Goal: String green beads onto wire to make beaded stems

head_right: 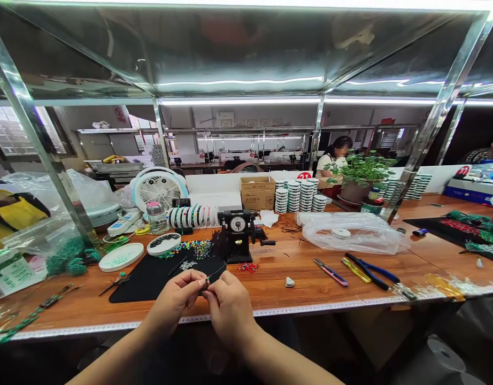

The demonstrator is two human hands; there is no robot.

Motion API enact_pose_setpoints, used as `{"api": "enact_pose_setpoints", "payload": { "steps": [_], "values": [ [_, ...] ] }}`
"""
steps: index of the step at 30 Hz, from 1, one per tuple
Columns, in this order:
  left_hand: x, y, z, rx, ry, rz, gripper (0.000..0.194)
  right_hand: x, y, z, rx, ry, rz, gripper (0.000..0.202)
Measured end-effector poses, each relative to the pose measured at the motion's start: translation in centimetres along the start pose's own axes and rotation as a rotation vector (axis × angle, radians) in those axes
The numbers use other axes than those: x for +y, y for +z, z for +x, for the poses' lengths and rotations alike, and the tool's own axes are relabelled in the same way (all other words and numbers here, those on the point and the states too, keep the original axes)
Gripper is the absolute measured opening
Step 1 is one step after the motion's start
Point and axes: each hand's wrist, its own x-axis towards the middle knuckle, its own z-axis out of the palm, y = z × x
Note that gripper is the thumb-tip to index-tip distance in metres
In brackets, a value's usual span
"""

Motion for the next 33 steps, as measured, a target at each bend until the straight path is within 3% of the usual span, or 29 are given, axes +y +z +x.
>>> {"api": "enact_pose_setpoints", "payload": {
  "steps": [2,4,8,10,11,13,16,18,20,22,24,27,29,33],
  "values": [
    [0.0,-0.2,-0.3,-0.054,0.167,0.188,0.013,0.0,-0.5,0.4,0.028,-0.195,-0.096,0.019],
    [-0.3,-0.5,-0.5,-0.097,0.392,0.453,0.016,0.2,-1.2,1.5,-0.011,-0.253,-0.077,0.021],
    [-1.8,-0.8,-0.4,-0.062,0.775,0.909,0.026,1.0,-1.7,4.5,-0.107,-0.001,0.059,0.018],
    [-2.3,-0.7,-0.2,-0.069,0.904,1.012,0.028,1.5,-1.6,5.4,-0.174,0.093,0.097,0.016],
    [-2.3,-0.6,-0.1,-0.084,0.914,1.001,0.028,1.7,-1.5,5.4,-0.193,0.119,0.112,0.016],
    [-1.9,-0.3,-0.1,-0.08,0.788,0.843,0.02,1.8,-1.3,4.9,-0.122,0.122,0.105,0.013],
    [-0.9,0.2,-0.1,0.004,0.317,0.337,0.015,1.3,-0.9,3.0,0.098,0.105,0.048,0.009],
    [-0.4,0.4,0.0,0.035,0.047,0.041,0.019,0.7,-0.6,1.6,0.064,0.161,0.096,0.017],
    [-0.2,0.4,0.0,0.02,-0.06,-0.08,0.02,0.2,-0.2,0.6,-0.054,0.226,0.186,0.017],
    [-0.1,0.3,0.1,-0.008,-0.054,-0.067,0.019,0.0,-0.1,0.0,-0.059,0.161,0.164,0.016],
    [0.1,0.0,0.0,-0.036,-0.047,-0.035,0.019,0.1,-0.4,-0.1,-0.001,-0.042,0.004,0.016],
    [0.2,-0.4,-0.2,-0.109,0.181,0.236,0.013,0.4,-1.4,1.0,-0.037,-0.27,-0.136,0.022],
    [0.1,-0.5,-0.2,-0.157,0.42,0.483,0.017,0.5,-2.0,2.5,-0.089,-0.209,-0.07,0.02],
    [-1.0,-0.4,0.5,-0.16,0.746,0.804,0.023,1.0,-2.5,5.6,-0.227,0.147,0.172,0.015]
  ]
}}
